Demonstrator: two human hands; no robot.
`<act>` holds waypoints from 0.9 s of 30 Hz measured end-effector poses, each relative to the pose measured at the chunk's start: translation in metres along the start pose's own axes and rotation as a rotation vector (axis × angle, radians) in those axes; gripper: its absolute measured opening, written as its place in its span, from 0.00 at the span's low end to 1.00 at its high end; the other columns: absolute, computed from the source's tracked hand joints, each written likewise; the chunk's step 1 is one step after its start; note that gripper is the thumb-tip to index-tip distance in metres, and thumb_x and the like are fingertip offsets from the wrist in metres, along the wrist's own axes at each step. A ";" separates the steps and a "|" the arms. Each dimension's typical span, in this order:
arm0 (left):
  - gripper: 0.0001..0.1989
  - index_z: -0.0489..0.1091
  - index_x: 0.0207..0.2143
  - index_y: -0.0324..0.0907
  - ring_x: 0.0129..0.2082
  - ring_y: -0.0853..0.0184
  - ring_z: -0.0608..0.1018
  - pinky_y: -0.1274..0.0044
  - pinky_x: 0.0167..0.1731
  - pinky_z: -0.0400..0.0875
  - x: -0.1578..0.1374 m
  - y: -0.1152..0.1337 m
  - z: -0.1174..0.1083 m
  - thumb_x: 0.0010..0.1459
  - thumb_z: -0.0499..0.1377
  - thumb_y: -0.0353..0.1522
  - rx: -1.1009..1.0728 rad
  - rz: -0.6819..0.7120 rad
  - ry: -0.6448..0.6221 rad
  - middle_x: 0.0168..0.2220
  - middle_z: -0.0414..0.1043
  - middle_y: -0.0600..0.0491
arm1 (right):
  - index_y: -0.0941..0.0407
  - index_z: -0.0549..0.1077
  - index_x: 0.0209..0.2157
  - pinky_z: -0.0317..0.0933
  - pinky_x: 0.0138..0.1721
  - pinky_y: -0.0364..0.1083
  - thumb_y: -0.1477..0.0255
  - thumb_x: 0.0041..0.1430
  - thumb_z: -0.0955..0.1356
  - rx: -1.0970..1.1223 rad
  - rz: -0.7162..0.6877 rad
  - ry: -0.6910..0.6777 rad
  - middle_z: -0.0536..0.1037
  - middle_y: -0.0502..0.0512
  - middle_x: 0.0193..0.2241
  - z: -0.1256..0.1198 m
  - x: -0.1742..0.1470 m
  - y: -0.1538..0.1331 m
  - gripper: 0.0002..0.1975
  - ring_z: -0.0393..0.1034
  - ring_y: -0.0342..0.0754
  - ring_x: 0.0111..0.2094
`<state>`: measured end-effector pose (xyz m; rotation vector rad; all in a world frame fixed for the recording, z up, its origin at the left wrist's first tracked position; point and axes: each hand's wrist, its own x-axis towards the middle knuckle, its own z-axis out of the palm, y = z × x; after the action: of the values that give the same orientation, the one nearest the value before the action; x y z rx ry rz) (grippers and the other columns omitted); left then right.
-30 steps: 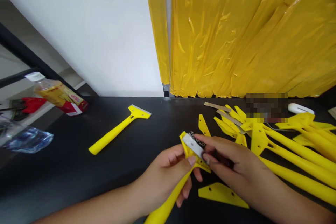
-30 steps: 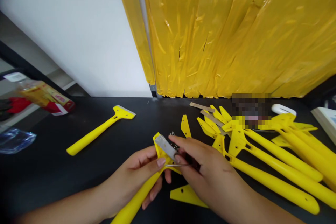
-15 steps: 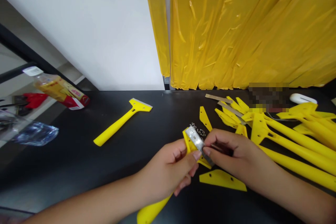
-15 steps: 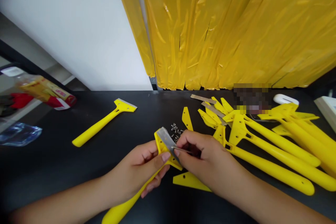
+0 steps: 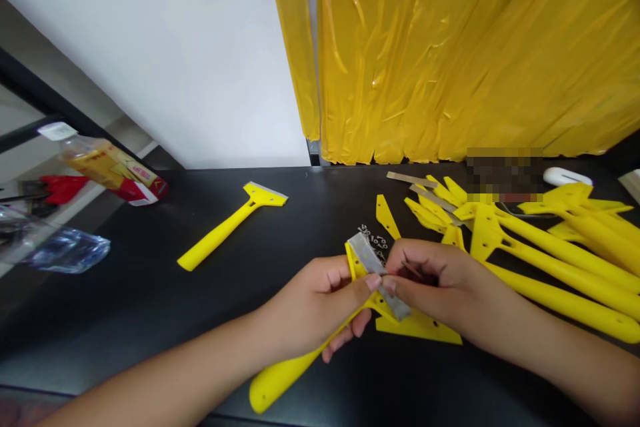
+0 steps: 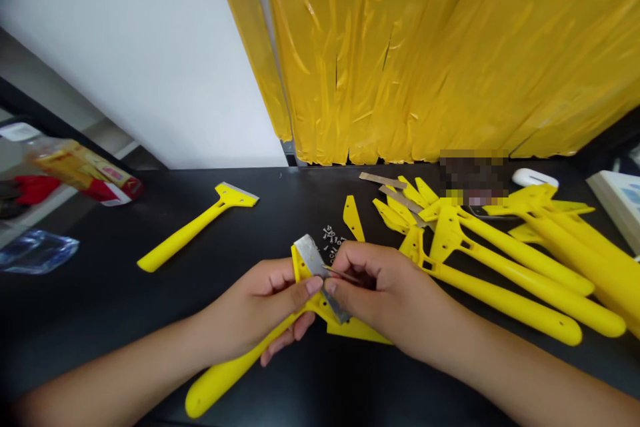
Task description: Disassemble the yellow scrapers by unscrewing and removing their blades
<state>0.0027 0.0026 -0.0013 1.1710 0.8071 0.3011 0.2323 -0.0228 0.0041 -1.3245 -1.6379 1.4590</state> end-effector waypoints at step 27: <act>0.18 0.67 0.32 0.44 0.12 0.77 0.67 0.87 0.10 0.64 0.005 0.000 -0.003 0.72 0.61 0.45 -0.042 0.017 0.144 0.22 0.71 0.60 | 0.46 0.81 0.35 0.57 0.31 0.47 0.53 0.65 0.74 -0.636 0.141 -0.057 0.81 0.49 0.30 -0.025 -0.013 0.001 0.12 0.74 0.49 0.31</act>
<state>0.0040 0.0070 -0.0039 1.1263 0.9122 0.4188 0.2599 -0.0254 0.0117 -1.7720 -2.1910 1.0860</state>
